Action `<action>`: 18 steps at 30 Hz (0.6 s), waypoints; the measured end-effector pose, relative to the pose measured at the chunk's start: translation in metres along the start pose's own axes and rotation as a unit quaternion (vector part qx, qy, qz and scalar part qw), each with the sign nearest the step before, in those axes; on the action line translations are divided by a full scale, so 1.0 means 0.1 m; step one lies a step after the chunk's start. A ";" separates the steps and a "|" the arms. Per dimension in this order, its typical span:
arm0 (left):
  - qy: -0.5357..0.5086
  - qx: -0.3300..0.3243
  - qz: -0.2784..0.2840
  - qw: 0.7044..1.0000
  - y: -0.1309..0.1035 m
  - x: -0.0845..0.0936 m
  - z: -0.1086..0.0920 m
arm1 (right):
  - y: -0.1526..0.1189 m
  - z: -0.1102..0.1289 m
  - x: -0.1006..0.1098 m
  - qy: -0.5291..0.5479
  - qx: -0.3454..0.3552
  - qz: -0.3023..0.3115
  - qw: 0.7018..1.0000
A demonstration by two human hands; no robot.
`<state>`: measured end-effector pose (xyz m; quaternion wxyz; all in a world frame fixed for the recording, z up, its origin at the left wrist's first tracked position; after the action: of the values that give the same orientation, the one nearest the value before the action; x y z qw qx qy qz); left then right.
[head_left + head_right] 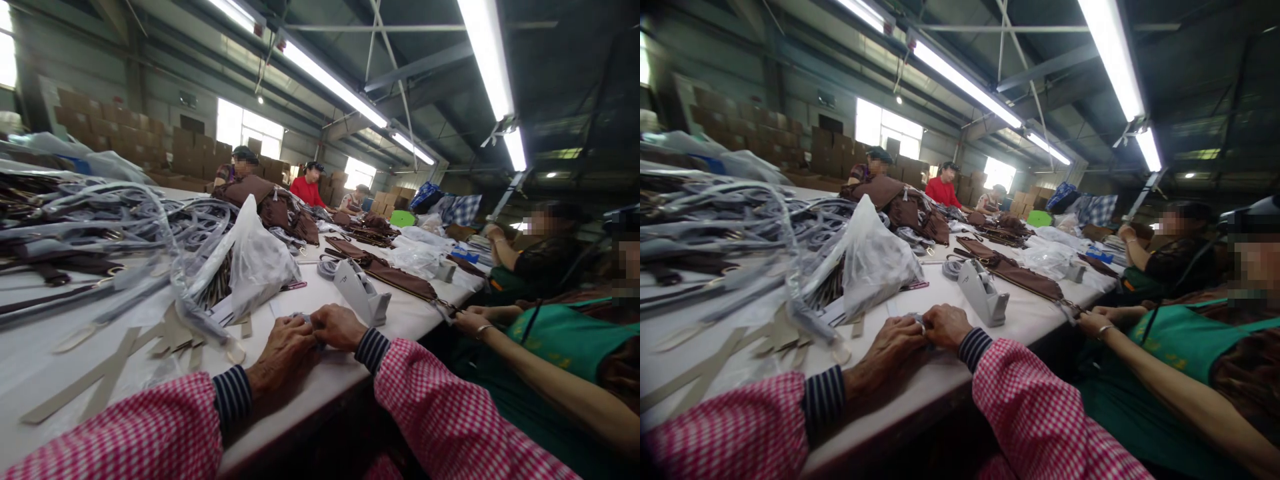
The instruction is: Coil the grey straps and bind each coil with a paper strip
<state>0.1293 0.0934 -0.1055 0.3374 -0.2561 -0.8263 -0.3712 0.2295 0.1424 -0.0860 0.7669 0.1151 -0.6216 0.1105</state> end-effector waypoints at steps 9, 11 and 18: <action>-0.054 -0.009 0.008 0.998 0.06 0.07 0.00 | -0.08 -0.36 -0.09 0.101 -0.051 -0.047 0.993; -0.119 0.013 -0.028 0.992 0.12 0.21 0.08 | -0.15 -0.37 0.10 0.147 -0.040 -0.117 0.981; -0.315 0.158 -0.201 0.914 0.23 1.26 0.67 | -0.31 -0.51 0.58 0.154 -0.158 -0.354 0.909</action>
<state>0.0394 0.1815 -0.0346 0.0139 -0.1317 -0.9717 -0.1955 0.2982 0.1302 -0.0409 0.8502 0.1862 -0.4233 -0.2515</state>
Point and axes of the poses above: each hand's wrist, its own y-axis towards the middle knuckle, its own x-axis out of the back of the hand, z = x × y, the point moved 8 cm from there along y, towards the middle knuckle, and after that the axes turned 13 degrees about -y, right-handed, at the moved point
